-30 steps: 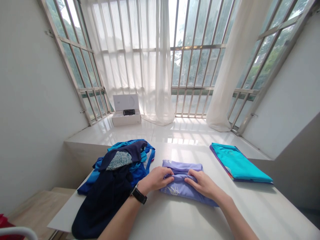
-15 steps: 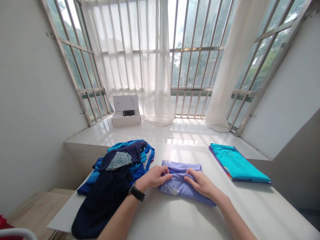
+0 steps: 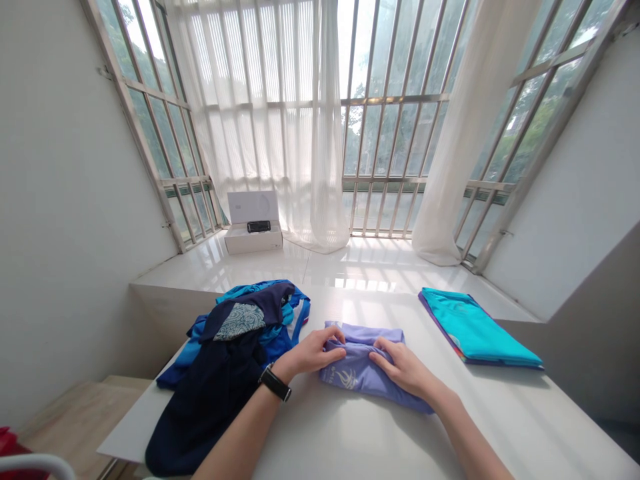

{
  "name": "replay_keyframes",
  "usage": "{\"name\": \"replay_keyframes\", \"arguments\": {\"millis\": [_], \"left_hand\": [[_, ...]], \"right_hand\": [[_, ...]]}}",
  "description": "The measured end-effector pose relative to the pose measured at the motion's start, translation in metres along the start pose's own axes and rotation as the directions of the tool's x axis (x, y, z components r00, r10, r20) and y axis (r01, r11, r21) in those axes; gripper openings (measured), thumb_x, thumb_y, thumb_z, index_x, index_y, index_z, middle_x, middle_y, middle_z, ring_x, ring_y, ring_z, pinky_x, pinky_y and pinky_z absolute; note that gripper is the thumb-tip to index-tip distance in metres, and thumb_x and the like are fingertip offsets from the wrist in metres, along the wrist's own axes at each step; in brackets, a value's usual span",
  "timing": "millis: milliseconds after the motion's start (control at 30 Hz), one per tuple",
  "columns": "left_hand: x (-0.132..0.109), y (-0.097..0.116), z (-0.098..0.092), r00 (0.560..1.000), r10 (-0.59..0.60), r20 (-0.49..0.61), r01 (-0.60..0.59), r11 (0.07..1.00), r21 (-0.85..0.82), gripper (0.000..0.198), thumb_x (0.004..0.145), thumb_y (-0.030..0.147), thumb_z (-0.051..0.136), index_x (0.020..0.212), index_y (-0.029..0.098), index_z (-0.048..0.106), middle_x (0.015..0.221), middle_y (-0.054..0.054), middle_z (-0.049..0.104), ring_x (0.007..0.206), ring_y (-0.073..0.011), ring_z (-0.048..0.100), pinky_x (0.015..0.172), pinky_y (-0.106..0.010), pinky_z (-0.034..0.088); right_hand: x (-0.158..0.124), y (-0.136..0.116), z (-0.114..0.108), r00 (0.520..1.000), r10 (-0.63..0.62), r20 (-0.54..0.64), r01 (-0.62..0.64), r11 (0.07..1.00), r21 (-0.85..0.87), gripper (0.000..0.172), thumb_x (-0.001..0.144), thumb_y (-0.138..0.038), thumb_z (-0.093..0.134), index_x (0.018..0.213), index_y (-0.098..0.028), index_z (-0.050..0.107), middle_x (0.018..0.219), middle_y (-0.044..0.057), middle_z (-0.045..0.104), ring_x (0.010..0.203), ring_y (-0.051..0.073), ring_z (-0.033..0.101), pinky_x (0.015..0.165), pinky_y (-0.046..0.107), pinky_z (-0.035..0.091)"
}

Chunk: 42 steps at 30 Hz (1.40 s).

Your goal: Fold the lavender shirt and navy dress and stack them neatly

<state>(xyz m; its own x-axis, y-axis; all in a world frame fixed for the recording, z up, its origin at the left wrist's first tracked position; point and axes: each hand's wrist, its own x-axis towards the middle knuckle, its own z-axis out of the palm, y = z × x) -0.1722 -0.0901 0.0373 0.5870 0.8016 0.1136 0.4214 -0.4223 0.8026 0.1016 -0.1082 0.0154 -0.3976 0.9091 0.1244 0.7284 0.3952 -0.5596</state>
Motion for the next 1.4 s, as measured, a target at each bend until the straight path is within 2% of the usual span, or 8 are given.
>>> {"name": "replay_keyframes", "arguments": {"millis": [100,367,667,1000,1133,1400], "left_hand": [[0.0013,-0.0023,0.0019,1.0,-0.007,-0.027,0.007,1.0,0.005,0.024,0.09,0.038,0.062,0.104,0.019,0.066,0.086,0.0,0.065,0.073,-0.015,0.056,0.064,-0.024,0.042],[0.0034,-0.0057,0.0034,0.998,-0.037,-0.06,0.042,0.996,0.075,0.022,0.086,0.038,0.069,0.088,0.017,0.073,0.078,-0.001,0.069,0.074,-0.0156,0.057,0.066,-0.024,0.04],[0.0041,-0.0052,0.0038,0.995,-0.048,-0.082,0.053,0.997,0.062,0.027,0.085,0.038,0.069,0.072,0.015,0.069,0.067,0.001,0.063,0.067,-0.0138,0.053,0.062,-0.024,0.037],[0.0042,-0.0064,0.0029,0.985,-0.058,-0.16,0.077,0.991,0.11,0.03,0.09,0.041,0.062,0.074,0.016,0.066,0.069,-0.001,0.063,0.067,-0.015,0.054,0.061,-0.025,0.036],[0.0044,-0.0083,0.0017,0.986,-0.071,-0.153,0.088,0.991,0.105,0.035,0.094,0.042,0.056,0.074,0.016,0.069,0.07,-0.002,0.065,0.068,-0.0159,0.056,0.061,-0.025,0.037],[0.0036,-0.0074,0.0039,0.98,-0.086,-0.18,0.119,0.976,0.18,0.031,0.091,0.038,0.06,0.078,0.015,0.075,0.073,-0.005,0.071,0.068,-0.0171,0.06,0.062,-0.026,0.039]], "right_hand": [[-0.0002,-0.0007,-0.0005,1.0,0.008,0.002,-0.008,1.0,0.001,0.032,0.1,-0.053,0.042,0.089,-0.026,0.055,0.089,0.004,0.071,0.085,0.026,0.069,0.076,0.04,0.052],[-0.0008,-0.0004,-0.002,1.0,0.013,0.016,-0.013,1.0,-0.003,0.034,0.101,-0.054,0.042,0.088,-0.025,0.055,0.088,0.003,0.07,0.084,0.025,0.068,0.076,0.04,0.05],[-0.0021,0.0,-0.0027,0.999,0.018,0.035,-0.018,1.0,-0.007,0.036,0.101,-0.055,0.04,0.088,-0.025,0.057,0.089,0.004,0.072,0.084,0.026,0.068,0.078,0.041,0.05],[0.0011,-0.004,-0.004,0.997,0.066,0.036,-0.069,0.995,0.074,0.042,0.103,-0.054,0.029,0.077,-0.026,0.048,0.077,0.001,0.064,0.073,0.022,0.063,0.073,0.037,0.047],[0.0016,-0.0001,-0.0016,0.995,0.095,0.038,-0.097,0.994,0.043,0.04,0.102,-0.051,0.03,0.076,-0.026,0.047,0.076,0.002,0.064,0.073,0.023,0.064,0.072,0.037,0.046],[0.001,0.0003,-0.0021,0.994,0.097,0.056,-0.097,0.995,0.002,0.038,0.1,-0.05,0.033,0.076,-0.025,0.05,0.078,0.004,0.067,0.074,0.023,0.065,0.071,0.036,0.045]]}}
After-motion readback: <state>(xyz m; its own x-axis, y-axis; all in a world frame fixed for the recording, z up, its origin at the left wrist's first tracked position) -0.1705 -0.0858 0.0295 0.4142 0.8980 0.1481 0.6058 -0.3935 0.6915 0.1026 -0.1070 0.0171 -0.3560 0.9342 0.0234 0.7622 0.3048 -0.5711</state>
